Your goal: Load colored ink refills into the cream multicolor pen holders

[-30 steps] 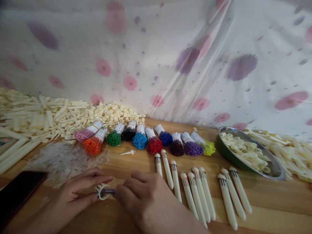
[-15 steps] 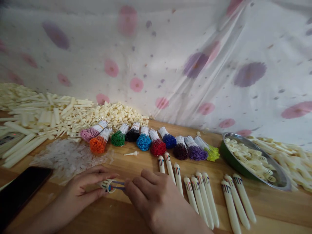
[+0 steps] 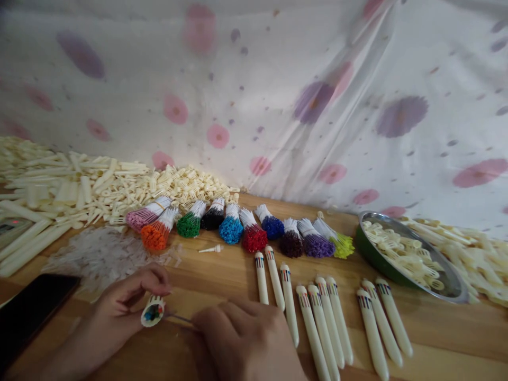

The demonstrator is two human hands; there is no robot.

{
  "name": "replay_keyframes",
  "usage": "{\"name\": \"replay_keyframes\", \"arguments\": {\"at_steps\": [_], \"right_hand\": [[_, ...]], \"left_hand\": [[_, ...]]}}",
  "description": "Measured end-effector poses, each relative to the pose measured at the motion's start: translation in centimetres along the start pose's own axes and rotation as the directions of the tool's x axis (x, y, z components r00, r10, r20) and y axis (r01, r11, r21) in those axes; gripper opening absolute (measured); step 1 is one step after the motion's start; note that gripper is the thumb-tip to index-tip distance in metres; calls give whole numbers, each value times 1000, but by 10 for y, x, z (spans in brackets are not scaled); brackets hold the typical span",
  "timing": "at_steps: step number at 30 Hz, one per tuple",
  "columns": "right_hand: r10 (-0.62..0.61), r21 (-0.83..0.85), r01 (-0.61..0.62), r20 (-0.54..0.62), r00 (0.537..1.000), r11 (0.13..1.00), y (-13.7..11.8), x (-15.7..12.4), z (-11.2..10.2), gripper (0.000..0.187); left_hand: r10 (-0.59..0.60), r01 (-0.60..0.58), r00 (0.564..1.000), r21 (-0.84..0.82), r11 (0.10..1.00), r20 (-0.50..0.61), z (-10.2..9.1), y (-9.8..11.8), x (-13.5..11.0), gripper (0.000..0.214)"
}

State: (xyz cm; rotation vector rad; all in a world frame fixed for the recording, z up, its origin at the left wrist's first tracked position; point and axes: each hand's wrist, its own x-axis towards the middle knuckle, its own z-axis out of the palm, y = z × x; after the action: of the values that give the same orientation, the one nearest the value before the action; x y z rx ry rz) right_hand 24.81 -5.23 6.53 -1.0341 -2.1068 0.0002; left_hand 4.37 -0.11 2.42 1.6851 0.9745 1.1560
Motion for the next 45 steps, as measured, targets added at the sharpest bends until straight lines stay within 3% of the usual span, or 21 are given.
{"name": "replay_keyframes", "arguments": {"at_steps": [3,7,22,27,31,38,45], "right_hand": [[-83,-75,74,-116,990,994,-2,-3,14,29],[-101,-112,84,-159,982,990,-3,-2,21,35],[-96,-97,85,-122,988,992,-5,-4,26,36],[-139,-44,136,-70,988,990,0,-1,16,28],[-174,4,175,107,979,985,7,3,1,18],[-301,-22,311,196,933,950,17,11,-9,25],[-372,-124,386,118,921,914,17,10,-8,35]], "left_hand": [[22,-22,1000,-19,1000,9,1,-3,0,24],[37,-37,999,13,999,17,2,-4,-1,23],[29,-28,999,51,998,-20,3,-1,-1,24],[7,-5,1000,69,998,-26,2,-1,-1,23],[-7,0,999,127,992,50,-1,-4,-2,30],[-78,52,975,130,990,207,-3,-1,0,43],[-237,216,915,100,971,326,-2,2,-4,39]]}}
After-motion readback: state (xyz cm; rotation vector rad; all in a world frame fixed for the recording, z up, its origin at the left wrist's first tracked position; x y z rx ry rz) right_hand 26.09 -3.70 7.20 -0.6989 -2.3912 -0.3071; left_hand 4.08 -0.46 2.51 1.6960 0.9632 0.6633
